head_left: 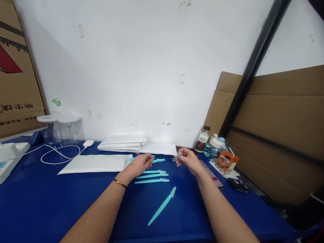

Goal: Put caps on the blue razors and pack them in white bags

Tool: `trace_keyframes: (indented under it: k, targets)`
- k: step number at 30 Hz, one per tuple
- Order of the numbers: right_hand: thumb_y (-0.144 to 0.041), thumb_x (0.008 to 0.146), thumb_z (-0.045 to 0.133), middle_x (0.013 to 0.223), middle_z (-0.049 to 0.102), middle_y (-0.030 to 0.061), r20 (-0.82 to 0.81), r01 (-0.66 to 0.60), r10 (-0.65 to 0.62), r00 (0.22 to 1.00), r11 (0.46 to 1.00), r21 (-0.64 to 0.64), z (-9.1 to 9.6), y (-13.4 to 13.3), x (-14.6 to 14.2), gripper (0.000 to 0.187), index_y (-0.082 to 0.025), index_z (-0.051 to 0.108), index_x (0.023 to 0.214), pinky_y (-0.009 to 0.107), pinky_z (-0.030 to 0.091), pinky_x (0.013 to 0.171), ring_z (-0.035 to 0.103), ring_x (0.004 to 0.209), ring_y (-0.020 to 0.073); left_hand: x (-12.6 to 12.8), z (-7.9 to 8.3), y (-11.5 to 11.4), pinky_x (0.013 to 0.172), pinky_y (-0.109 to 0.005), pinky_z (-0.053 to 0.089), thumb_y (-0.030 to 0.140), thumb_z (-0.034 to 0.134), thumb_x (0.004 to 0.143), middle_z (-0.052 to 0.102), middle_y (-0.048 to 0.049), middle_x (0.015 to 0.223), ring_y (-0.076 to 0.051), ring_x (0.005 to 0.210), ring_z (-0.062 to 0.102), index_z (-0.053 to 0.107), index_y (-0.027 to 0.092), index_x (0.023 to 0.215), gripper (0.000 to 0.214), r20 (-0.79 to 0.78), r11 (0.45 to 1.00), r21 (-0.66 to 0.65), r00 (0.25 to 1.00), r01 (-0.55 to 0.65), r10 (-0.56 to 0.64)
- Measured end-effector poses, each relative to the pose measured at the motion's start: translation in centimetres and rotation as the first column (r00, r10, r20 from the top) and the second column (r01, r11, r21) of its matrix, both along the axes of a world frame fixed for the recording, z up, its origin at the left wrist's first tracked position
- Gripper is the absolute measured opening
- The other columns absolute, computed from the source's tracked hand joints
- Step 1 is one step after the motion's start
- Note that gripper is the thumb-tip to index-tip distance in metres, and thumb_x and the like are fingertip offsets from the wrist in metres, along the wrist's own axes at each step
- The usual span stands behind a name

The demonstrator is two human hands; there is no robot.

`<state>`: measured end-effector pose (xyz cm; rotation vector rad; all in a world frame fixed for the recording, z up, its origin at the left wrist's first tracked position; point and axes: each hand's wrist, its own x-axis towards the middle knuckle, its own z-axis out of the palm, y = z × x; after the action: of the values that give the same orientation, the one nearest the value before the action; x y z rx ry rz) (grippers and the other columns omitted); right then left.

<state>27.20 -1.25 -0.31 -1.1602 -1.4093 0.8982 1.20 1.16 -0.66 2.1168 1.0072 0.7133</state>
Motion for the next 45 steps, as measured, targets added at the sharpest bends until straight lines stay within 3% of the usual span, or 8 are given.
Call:
trace_keyframes:
  k: [6, 22, 29, 31, 35, 38, 40, 45]
  targets:
    - [-0.032, 0.061, 0.075, 0.063, 0.065, -0.0003, -0.148, -0.177, 0.170, 0.974, 0.983, -0.038, 0.0, -0.5, -2.3, 0.032, -0.015, 0.060, 0.083, 0.020, 0.045, 0.048, 0.063, 0.055, 0.0125, 0.1, -0.3, 0.2, 0.062, -0.025, 0.045, 0.050, 0.036, 0.085, 0.062, -0.0016, 0.076, -0.014, 0.068, 0.059, 0.049, 0.019, 0.083, 0.034, 0.028, 1.000, -0.013, 1.000, 0.010, -0.009]
    - [-0.047, 0.069, 0.068, 0.058, 0.065, 0.0034, -0.193, -0.128, 0.113, 0.975, 0.989, -0.067, -1.3, 0.1, -3.6, 0.035, -0.013, 0.059, 0.066, 0.020, 0.045, 0.042, 0.061, 0.045, 0.0121, 0.4, -0.1, 0.1, 0.061, -0.025, 0.045, 0.051, 0.037, 0.084, 0.062, -0.0024, 0.076, -0.015, 0.067, 0.059, 0.050, 0.019, 0.084, 0.034, 0.030, 1.000, -0.009, 1.000, 0.003, -0.002]
    - [-0.049, 0.072, 0.062, 0.059, 0.066, 0.0012, 0.027, -0.151, 0.153, 0.988, 0.986, -0.073, -1.2, -0.2, -4.2, 0.035, -0.015, 0.060, 0.069, 0.018, 0.035, 0.036, 0.054, 0.037, 0.0089, 1.8, 0.2, -0.8, 0.060, -0.025, 0.043, 0.045, 0.039, 0.083, 0.064, -0.0026, 0.072, -0.016, 0.066, 0.059, 0.053, 0.019, 0.082, 0.030, -0.005, 1.000, -0.010, 1.000, -0.005, 0.005]
    - [-0.049, 0.077, 0.055, 0.064, 0.067, 0.0017, 0.173, -0.046, 0.048, 0.984, 0.999, -0.018, -1.0, 0.3, -2.4, 0.036, -0.015, 0.064, 0.074, 0.019, 0.033, 0.036, 0.049, 0.034, 0.0074, 2.1, 0.2, -1.3, 0.063, -0.027, 0.043, 0.044, 0.040, 0.082, 0.064, -0.0040, 0.075, -0.018, 0.071, 0.059, 0.056, 0.019, 0.081, 0.030, -0.104, 0.999, 0.028, 0.994, -0.023, 0.026]
    - [-0.033, 0.077, 0.053, 0.066, 0.067, 0.0021, 0.477, 0.236, -0.293, 0.828, 0.955, 0.178, -0.9, 1.3, 2.3, 0.023, -0.016, 0.068, 0.077, 0.022, 0.042, 0.050, 0.056, 0.051, 0.0127, 1.8, 0.2, -2.4, 0.086, -0.037, 0.039, 0.057, 0.054, 0.070, 0.058, -0.0113, 0.114, -0.030, 0.108, 0.050, 0.056, 0.021, 0.110, 0.054, -0.333, 0.996, 0.073, 0.943, 0.043, -0.016]
    - [-0.014, 0.068, 0.054, 0.072, 0.067, 0.0018, 0.687, 0.140, -0.212, 0.695, 0.977, 0.161, -1.6, 1.4, 3.9, 0.017, -0.018, 0.069, 0.077, 0.023, 0.044, 0.060, 0.058, 0.063, 0.0145, 1.8, 0.2, -3.6, 0.097, -0.049, 0.031, 0.066, 0.065, 0.052, 0.038, -0.0145, 0.137, -0.039, 0.127, 0.027, 0.034, 0.026, 0.135, 0.097, -0.464, 0.991, 0.048, 0.882, 0.125, -0.088]
    - [-0.008, 0.063, 0.054, 0.076, 0.065, 0.0017, 0.764, 0.060, -0.140, 0.630, 0.990, 0.131, -2.1, 1.4, 3.7, 0.024, -0.018, 0.069, 0.079, 0.023, 0.043, 0.061, 0.057, 0.065, 0.0137, 2.2, 0.3, -4.7, 0.098, -0.053, 0.029, 0.063, 0.070, 0.045, 0.035, -0.0152, 0.137, -0.041, 0.127, 0.026, 0.028, 0.027, 0.137, 0.107, -0.518, 0.983, 0.066, 0.848, 0.169, -0.111]
    - [-0.008, 0.062, 0.057, 0.074, 0.063, 0.0037, 0.849, 0.051, -0.127, 0.513, 0.992, 0.117, -2.2, 1.1, 2.2, 0.017, -0.016, 0.068, 0.072, 0.023, 0.041, 0.060, 0.056, 0.065, 0.0145, 3.7, 1.0, -6.6, 0.091, -0.045, 0.039, 0.044, 0.066, 0.063, 0.049, -0.0124, 0.120, -0.033, 0.114, 0.043, 0.046, 0.025, 0.125, 0.068, -0.535, 0.955, 0.111, 0.827, 0.274, -0.175]
